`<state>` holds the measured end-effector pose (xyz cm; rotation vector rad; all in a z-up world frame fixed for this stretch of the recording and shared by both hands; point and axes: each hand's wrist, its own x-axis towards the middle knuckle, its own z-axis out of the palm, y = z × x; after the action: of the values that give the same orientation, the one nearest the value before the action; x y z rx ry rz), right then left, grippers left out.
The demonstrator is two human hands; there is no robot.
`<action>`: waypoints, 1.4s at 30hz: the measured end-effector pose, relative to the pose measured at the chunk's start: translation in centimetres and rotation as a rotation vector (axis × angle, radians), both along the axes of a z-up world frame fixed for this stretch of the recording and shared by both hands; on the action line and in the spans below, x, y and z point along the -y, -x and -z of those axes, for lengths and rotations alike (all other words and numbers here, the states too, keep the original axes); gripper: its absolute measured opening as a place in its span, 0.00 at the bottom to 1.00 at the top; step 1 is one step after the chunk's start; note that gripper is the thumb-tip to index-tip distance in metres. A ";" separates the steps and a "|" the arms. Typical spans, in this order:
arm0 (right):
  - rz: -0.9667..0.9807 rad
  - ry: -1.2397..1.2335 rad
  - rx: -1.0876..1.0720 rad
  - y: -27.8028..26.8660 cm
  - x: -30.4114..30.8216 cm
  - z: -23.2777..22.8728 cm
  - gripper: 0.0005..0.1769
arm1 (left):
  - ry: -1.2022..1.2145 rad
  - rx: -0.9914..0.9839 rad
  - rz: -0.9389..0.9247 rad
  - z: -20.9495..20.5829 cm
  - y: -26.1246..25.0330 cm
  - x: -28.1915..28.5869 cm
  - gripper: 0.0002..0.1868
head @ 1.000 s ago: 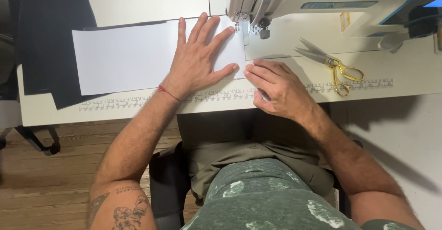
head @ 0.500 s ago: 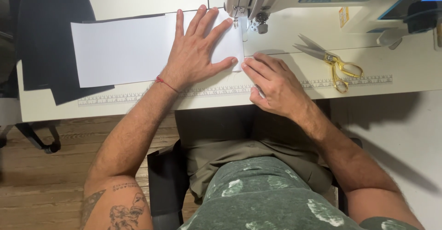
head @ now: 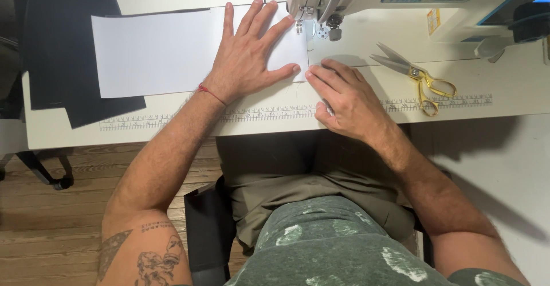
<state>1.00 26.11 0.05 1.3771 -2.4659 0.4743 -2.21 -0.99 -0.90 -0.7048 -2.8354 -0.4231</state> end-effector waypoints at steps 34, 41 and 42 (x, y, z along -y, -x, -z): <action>0.008 -0.038 0.020 2.8 0.6 0.1 0.29 | 0.009 0.010 0.013 0.2 3.2 0.7 0.46; 0.037 -0.052 0.035 3.2 0.8 0.3 0.31 | 0.013 -0.048 0.013 0.6 3.8 1.0 0.46; 0.037 -0.051 0.032 3.3 0.8 0.3 0.31 | 0.014 -0.052 0.013 0.3 3.9 1.0 0.46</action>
<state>-2.34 25.26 -0.26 1.3506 -2.5410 0.4311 -6.10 -2.01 -1.22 -0.7269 -2.7893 -0.3814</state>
